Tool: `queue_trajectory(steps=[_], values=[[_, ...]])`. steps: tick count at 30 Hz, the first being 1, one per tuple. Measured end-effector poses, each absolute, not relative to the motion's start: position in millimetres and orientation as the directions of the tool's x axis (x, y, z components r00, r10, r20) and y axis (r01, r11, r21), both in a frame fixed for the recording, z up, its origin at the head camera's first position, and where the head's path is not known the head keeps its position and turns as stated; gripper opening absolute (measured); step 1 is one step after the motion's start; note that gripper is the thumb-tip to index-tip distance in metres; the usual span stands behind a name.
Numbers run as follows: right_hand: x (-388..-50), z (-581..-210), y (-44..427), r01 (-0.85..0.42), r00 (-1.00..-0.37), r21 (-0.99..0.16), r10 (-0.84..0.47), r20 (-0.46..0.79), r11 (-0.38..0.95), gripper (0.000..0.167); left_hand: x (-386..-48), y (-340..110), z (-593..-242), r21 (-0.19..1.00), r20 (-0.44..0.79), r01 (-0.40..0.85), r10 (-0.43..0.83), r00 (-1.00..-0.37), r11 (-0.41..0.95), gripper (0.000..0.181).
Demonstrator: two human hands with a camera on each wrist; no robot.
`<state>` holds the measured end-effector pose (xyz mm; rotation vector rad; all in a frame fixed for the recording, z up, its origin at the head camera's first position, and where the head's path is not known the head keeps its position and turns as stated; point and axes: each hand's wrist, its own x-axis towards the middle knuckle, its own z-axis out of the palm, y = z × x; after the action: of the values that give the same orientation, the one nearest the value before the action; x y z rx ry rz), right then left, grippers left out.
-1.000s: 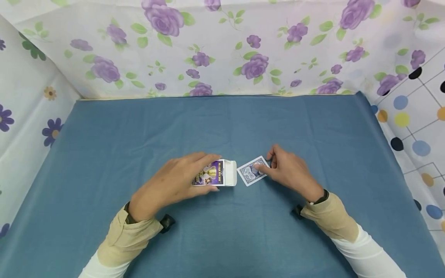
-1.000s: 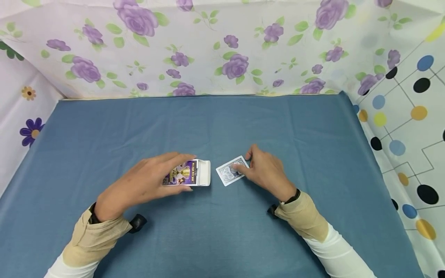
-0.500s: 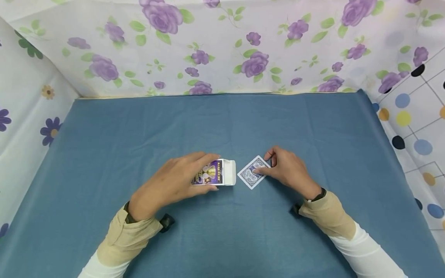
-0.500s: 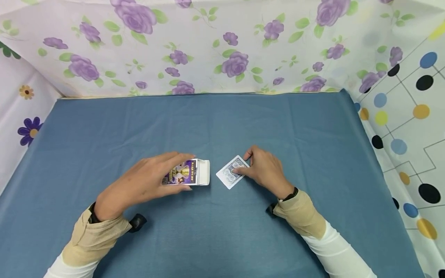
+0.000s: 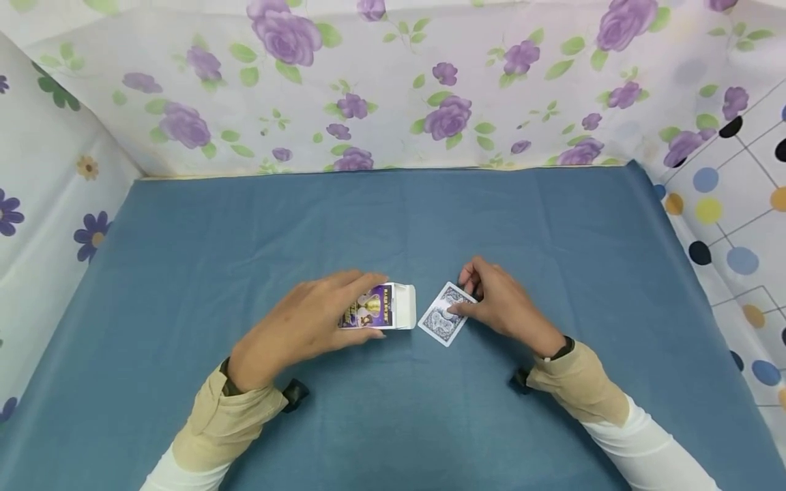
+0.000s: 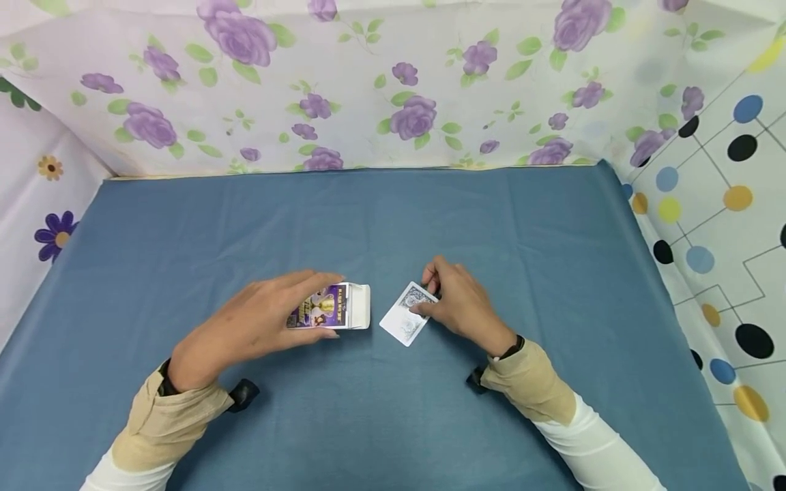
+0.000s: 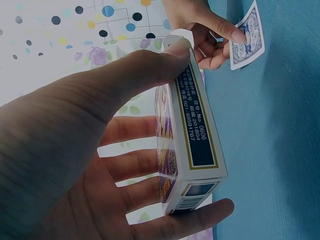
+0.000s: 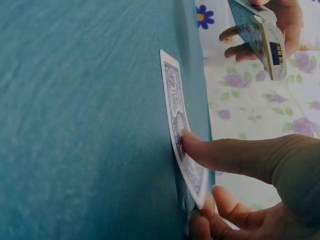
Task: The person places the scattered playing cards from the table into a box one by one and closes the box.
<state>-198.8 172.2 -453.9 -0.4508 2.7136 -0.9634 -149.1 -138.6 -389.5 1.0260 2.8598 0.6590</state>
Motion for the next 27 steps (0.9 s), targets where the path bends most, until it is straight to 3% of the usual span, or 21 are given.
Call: queue_trajectory(steps=[5,11,18,27], values=[[-201.2,-454.4,172.8,-0.279,-0.89,-0.7,-0.451,-0.068,0.657,0.046,-147.2,-140.6,-391.5,0.412,0.112,0.589,0.603,-0.79,0.695,0.069],[-203.3,-452.5,177.3,-0.246,-0.853,-0.837,-0.519,-0.053,0.489,0.04,-148.0,-141.9,-390.2,0.425,0.107,0.585,0.603,-0.791,0.691,0.068],[-202.9,-443.0,178.9,-0.173,-0.87,-0.884,-0.489,-0.069,0.433,0.022,-149.3,-142.1,-389.0,0.423,0.106,0.58,0.598,-0.794,0.696,0.069],[-203.6,-433.4,179.0,-0.101,-0.887,-0.941,-0.457,-0.061,0.322,0.022,-150.3,-143.7,-390.3,0.415,0.113,0.585,0.598,-0.793,0.697,0.07]])
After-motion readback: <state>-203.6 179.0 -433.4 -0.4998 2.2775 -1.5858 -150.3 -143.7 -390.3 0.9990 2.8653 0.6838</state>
